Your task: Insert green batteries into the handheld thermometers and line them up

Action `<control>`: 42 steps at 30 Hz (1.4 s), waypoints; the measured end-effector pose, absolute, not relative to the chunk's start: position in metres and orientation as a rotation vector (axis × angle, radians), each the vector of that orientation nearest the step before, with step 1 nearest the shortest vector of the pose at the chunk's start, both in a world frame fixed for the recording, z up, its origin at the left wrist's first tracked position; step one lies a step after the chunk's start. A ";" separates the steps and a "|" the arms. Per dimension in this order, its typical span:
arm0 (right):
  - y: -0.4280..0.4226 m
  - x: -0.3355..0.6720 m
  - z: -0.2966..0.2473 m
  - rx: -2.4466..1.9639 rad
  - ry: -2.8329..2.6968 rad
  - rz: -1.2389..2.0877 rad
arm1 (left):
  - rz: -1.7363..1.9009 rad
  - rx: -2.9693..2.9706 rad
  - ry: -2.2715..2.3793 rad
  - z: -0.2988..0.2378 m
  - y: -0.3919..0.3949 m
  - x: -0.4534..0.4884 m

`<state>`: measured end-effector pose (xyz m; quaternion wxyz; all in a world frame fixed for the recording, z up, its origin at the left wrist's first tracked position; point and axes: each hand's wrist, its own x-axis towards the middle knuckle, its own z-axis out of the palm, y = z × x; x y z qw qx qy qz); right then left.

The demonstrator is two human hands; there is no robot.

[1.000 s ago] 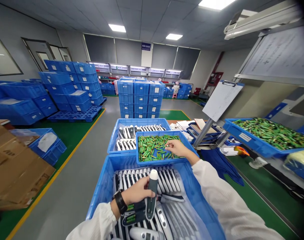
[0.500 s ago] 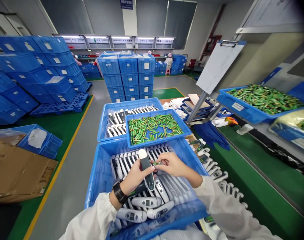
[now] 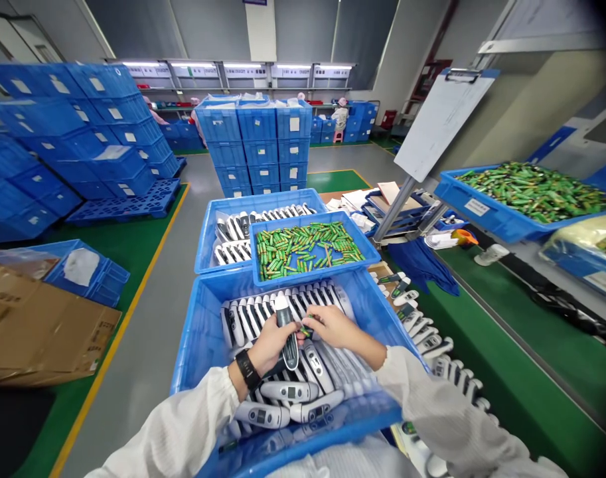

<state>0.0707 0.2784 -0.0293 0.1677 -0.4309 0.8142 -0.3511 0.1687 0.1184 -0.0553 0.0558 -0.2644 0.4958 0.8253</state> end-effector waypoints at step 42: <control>0.244 0.115 -0.089 -0.701 1.974 -1.027 | 2.737 -1.100 1.288 -0.070 0.113 0.162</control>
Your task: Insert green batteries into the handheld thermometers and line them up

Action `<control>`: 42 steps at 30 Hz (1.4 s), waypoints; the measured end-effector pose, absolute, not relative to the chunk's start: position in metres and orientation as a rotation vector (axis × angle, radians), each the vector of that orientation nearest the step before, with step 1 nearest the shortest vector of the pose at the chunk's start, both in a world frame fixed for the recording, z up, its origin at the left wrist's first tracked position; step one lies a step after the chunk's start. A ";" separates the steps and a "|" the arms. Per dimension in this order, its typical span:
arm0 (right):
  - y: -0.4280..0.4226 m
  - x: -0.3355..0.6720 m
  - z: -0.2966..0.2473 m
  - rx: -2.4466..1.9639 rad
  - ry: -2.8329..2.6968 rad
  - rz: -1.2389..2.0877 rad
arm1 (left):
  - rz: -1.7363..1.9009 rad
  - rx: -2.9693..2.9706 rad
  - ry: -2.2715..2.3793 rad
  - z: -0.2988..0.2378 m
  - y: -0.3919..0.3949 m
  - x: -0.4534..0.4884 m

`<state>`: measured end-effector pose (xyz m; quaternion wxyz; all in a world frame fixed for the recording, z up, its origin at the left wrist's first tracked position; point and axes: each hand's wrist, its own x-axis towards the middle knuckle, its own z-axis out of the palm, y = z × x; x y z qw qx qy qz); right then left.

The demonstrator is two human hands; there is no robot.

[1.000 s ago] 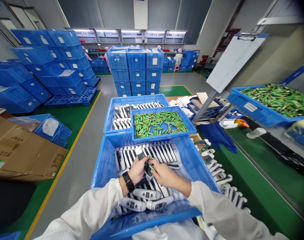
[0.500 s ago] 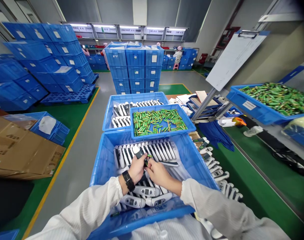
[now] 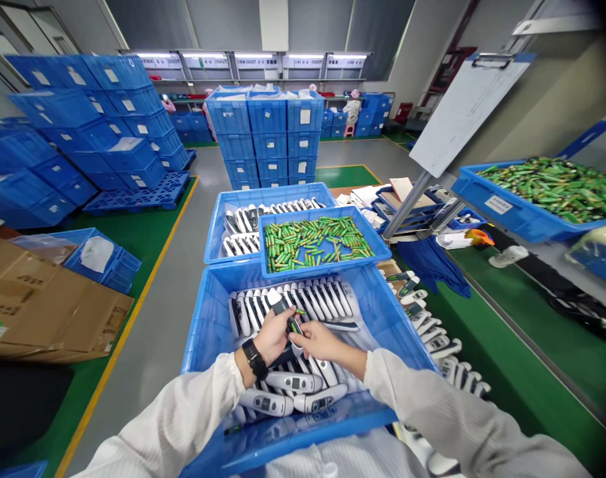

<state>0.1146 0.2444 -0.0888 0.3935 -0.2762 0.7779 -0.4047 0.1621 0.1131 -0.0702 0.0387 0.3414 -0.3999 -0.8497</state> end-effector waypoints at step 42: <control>0.267 0.079 -0.054 -1.273 2.105 -1.124 | -2.740 1.055 -1.301 -0.070 0.118 0.164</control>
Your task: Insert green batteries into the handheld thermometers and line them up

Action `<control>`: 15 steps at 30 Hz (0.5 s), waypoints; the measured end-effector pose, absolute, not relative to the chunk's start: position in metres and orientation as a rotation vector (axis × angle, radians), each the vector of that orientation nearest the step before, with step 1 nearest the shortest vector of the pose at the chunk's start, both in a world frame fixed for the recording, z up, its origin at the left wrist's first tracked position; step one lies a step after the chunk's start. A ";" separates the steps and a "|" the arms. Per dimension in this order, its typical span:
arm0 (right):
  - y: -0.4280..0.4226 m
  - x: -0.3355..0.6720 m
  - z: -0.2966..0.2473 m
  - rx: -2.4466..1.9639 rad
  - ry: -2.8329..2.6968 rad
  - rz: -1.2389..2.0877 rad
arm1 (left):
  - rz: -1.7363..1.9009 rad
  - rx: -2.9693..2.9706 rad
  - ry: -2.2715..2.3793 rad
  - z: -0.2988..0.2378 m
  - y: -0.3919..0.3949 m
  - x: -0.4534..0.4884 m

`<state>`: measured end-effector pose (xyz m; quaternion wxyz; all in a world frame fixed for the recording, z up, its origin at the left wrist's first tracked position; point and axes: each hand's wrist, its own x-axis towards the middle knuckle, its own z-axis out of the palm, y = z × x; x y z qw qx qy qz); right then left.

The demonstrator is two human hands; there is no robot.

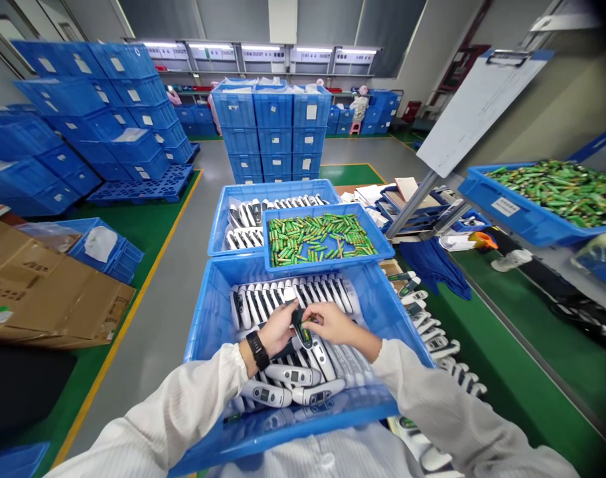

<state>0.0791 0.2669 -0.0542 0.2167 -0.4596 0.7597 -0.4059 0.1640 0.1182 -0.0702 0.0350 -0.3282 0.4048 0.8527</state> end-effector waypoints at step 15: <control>0.271 0.092 -0.066 -1.610 2.265 -1.313 | 2.674 -1.020 1.162 -0.061 0.119 0.164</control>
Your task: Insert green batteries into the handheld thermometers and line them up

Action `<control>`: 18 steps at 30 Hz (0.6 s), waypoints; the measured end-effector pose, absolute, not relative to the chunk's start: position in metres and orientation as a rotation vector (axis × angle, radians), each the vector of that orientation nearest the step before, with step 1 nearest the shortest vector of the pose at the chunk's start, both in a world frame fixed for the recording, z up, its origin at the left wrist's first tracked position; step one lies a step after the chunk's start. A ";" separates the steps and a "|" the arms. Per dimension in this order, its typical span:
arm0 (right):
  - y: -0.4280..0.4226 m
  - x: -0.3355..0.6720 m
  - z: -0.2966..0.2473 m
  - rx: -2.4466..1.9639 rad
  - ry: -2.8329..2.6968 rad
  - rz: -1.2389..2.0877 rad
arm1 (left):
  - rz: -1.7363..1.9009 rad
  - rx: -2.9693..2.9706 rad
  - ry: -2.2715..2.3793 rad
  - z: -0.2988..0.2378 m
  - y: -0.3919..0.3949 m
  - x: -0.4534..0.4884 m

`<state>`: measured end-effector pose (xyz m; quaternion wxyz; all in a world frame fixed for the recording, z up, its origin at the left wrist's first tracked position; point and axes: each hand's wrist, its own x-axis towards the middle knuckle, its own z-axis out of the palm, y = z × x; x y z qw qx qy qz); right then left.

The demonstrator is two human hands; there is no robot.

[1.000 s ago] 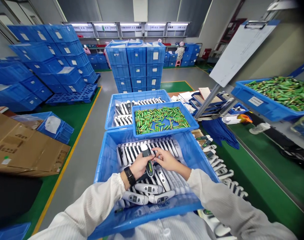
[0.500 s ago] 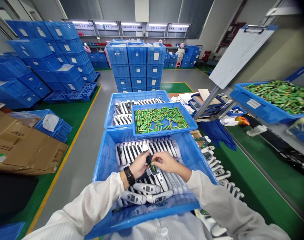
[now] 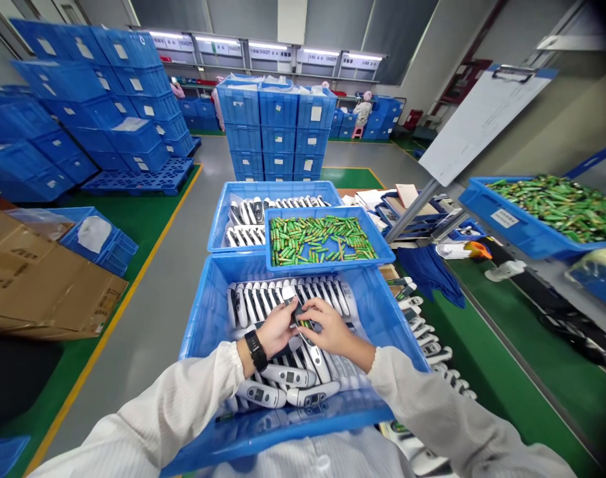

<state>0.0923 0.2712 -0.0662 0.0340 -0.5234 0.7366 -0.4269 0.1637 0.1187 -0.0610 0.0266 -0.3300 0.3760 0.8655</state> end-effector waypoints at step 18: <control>0.276 0.090 -0.068 -1.879 2.324 -0.861 | 2.751 -1.161 1.137 -0.054 0.110 0.158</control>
